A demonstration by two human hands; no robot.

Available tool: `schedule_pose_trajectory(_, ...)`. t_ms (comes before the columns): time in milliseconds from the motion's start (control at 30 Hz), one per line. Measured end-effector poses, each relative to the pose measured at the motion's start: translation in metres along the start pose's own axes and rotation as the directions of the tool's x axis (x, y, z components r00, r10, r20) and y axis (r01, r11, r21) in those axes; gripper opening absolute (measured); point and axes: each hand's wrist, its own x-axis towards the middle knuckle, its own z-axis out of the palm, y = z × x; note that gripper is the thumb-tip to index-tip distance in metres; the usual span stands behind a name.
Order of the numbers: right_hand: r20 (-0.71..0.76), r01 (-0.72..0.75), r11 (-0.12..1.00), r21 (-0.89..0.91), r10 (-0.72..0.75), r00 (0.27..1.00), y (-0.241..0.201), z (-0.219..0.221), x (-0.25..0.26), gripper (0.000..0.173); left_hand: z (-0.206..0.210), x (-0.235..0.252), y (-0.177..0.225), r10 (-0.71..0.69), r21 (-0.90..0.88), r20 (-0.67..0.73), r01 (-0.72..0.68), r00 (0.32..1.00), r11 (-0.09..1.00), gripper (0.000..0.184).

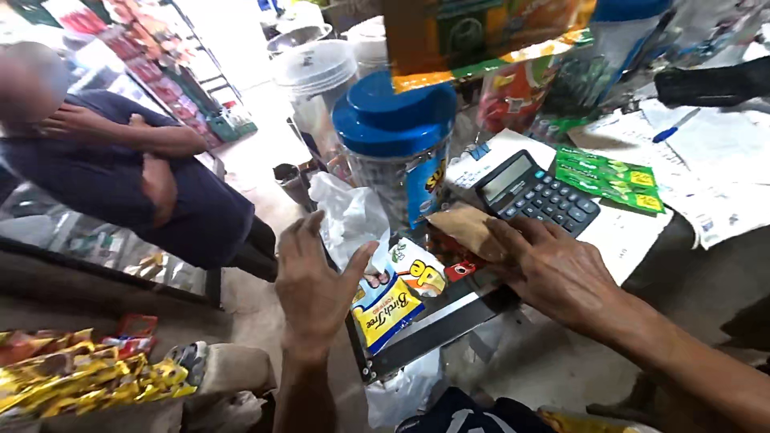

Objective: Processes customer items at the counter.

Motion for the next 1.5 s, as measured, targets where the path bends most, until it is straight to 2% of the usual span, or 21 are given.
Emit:
schedule_pose_trajectory(67, -0.006, 0.01, 1.0, 0.017, -0.01, 1.0, 0.001, 0.0, 0.002, 0.055, 0.011, 0.008, -0.007, 0.072, 0.007, -0.013, -0.072, 0.997, 0.997, 0.063)
schedule_pose_trajectory(167, -0.087, 0.047, 0.997, 0.064, -0.041, 0.995, 0.008, 0.003, 0.003, 0.044, 0.016, 0.018, -0.012, 0.213, -0.057, -0.124, -0.221, 0.969, 0.974, 0.034)
schedule_pose_trajectory(233, -0.136, 0.042, 0.993, 0.113, -0.026, 0.99, 0.012, 0.003, 0.003, 0.039, 0.012, 0.026, -0.012, 0.244, -0.128, -0.15, -0.263, 0.958, 0.956, 0.025)
schedule_pose_trajectory(400, -0.361, 0.073, 0.964, 0.255, 0.025, 0.932, 0.02, -0.001, 0.001, 0.028, 0.0, 0.047, -0.006, 0.068, -0.275, -0.059, -0.082, 0.996, 0.958, 0.026)
schedule_pose_trajectory(533, -0.526, 0.247, 0.922, 0.299, -0.056, 0.849, 0.012, -0.023, -0.015, 0.031, -0.011, 0.057, 0.0, 0.084, -0.264, 0.012, -0.078, 0.996, 0.962, 0.023)
schedule_pose_trajectory(667, -0.548, 0.421, 0.777, 0.469, -0.118, 0.828, -0.02, -0.024, -0.022, 0.03, -0.026, 0.064, 0.013, 0.157, -0.278, 0.086, -0.127, 0.984, 0.952, 0.018)
schedule_pose_trajectory(800, -0.539, 0.46, 0.578, 0.674, -0.04, 0.841, -0.05, 0.003, 0.002, 0.025, -0.044, 0.064, 0.025, 0.204, -0.402, 0.088, -0.153, 0.975, 0.903, 0.017)
schedule_pose_trajectory(867, -0.549, 0.488, 0.517, 0.703, -0.041, 0.835, -0.057, 0.014, 0.015, 0.026, -0.053, 0.063, 0.028, 0.212, -0.451, 0.07, -0.159, 0.975, 0.878, 0.017)
schedule_pose_trajectory(900, -0.562, 0.506, 0.527, 0.682, -0.064, 0.825, -0.059, 0.017, 0.02, 0.027, -0.056, 0.063, 0.028, 0.213, -0.469, 0.062, -0.16, 0.975, 0.869, 0.016)
schedule_pose_trajectory(967, -0.593, 0.532, 0.624, 0.573, -0.133, 0.794, -0.064, 0.018, 0.025, 0.029, -0.062, 0.064, 0.028, 0.21, -0.488, 0.048, -0.161, 0.977, 0.858, 0.01)
schedule_pose_trajectory(1067, -0.595, 0.466, 0.805, 0.366, -0.182, 0.783, -0.075, 0.016, 0.031, 0.026, -0.068, 0.063, 0.028, 0.25, -0.476, 0.035, -0.204, 0.968, 0.856, 0.009)
schedule_pose_trajectory(1133, -0.58, 0.424, 0.868, 0.258, -0.211, 0.787, -0.083, 0.012, 0.034, 0.024, -0.065, 0.062, 0.031, 0.278, -0.398, 0.047, -0.238, 0.959, 0.886, 0.01)
schedule_pose_trajectory(1200, -0.558, 0.438, 0.88, 0.186, -0.272, 0.784, -0.093, 0.008, 0.035, 0.022, -0.058, 0.063, 0.035, 0.314, -0.255, 0.082, -0.285, 0.946, 0.924, 0.014)
schedule_pose_trajectory(1267, -0.546, 0.492, 0.859, 0.14, -0.348, 0.762, -0.104, 0.005, 0.036, 0.023, -0.051, 0.064, 0.041, 0.34, -0.189, 0.126, -0.314, 0.932, 0.93, 0.018)
schedule_pose_trajectory(1400, -0.605, 0.54, 0.842, 0.015, -0.422, 0.675, -0.115, 0.007, 0.048, 0.019, -0.042, 0.057, 0.051, 0.365, -0.213, 0.14, -0.332, 0.92, 0.919, 0.018)
schedule_pose_trajectory(1500, -0.632, 0.547, 0.837, -0.016, -0.432, 0.643, -0.12, 0.011, 0.055, 0.018, -0.041, 0.052, 0.054, 0.349, -0.313, 0.07, -0.311, 0.935, 0.897, 0.014)
